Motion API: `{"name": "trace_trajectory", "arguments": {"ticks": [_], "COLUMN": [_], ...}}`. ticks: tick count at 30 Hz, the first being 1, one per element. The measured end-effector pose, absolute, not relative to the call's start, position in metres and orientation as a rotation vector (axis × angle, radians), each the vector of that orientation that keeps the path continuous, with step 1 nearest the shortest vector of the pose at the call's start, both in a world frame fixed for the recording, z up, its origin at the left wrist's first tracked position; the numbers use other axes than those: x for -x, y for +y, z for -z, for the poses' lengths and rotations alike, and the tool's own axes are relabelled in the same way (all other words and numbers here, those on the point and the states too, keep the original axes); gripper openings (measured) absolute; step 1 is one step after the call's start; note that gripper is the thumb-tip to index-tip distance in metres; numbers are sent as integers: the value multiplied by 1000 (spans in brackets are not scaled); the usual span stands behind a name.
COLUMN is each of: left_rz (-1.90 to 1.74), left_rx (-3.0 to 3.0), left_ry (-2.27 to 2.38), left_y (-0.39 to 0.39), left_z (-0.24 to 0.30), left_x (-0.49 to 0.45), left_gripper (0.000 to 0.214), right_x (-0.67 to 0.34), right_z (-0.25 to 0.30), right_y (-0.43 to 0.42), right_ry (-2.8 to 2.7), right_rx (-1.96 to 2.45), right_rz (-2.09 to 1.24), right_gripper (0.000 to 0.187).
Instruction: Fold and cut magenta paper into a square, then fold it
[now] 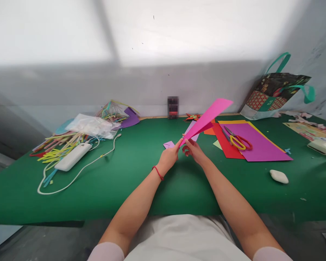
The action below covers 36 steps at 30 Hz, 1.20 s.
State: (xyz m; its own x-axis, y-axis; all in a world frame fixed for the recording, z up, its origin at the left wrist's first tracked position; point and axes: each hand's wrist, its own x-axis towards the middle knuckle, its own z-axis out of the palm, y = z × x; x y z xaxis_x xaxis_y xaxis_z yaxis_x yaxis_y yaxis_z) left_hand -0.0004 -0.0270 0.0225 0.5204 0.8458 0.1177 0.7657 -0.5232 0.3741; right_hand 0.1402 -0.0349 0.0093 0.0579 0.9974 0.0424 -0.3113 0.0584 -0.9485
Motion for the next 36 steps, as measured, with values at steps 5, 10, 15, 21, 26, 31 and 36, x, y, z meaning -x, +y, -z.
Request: {"name": "trace_trajectory", "arguments": {"ticks": [5, 10, 15, 21, 26, 31, 36], "left_rz": [-444, -586, -698, -790, -793, -758, -711], "left_rx": [-2406, -2291, -2056, -1598, -1385, -1359, -1481], "left_ry": [1329, 1253, 1134, 860, 781, 733, 720], "left_y": [-25, -20, -21, -19, -15, -13, -15], "left_z": [-22, -16, -14, -20, -25, -26, -25], "left_x": [2, 4, -1, -7, -1, 3, 0], "left_gripper": [51, 54, 58, 54, 63, 54, 45], "right_x": [-142, -143, -144, -149, -153, -156, -156], "right_z": [-6, 0, -3, -11, -14, -18, -19], "right_y": [-31, -23, -24, -28, -28, -29, -30], "right_ry": [-966, -1011, -1022, -1007, -966, -1001, -1025], "right_rx": [1018, 1103, 1120, 1065, 1054, 1043, 1026], "right_rz": [-1275, -1227, -1049, -945, -923, -971, -1000], "right_gripper": [41, 25, 38, 39, 37, 37, 36]}}
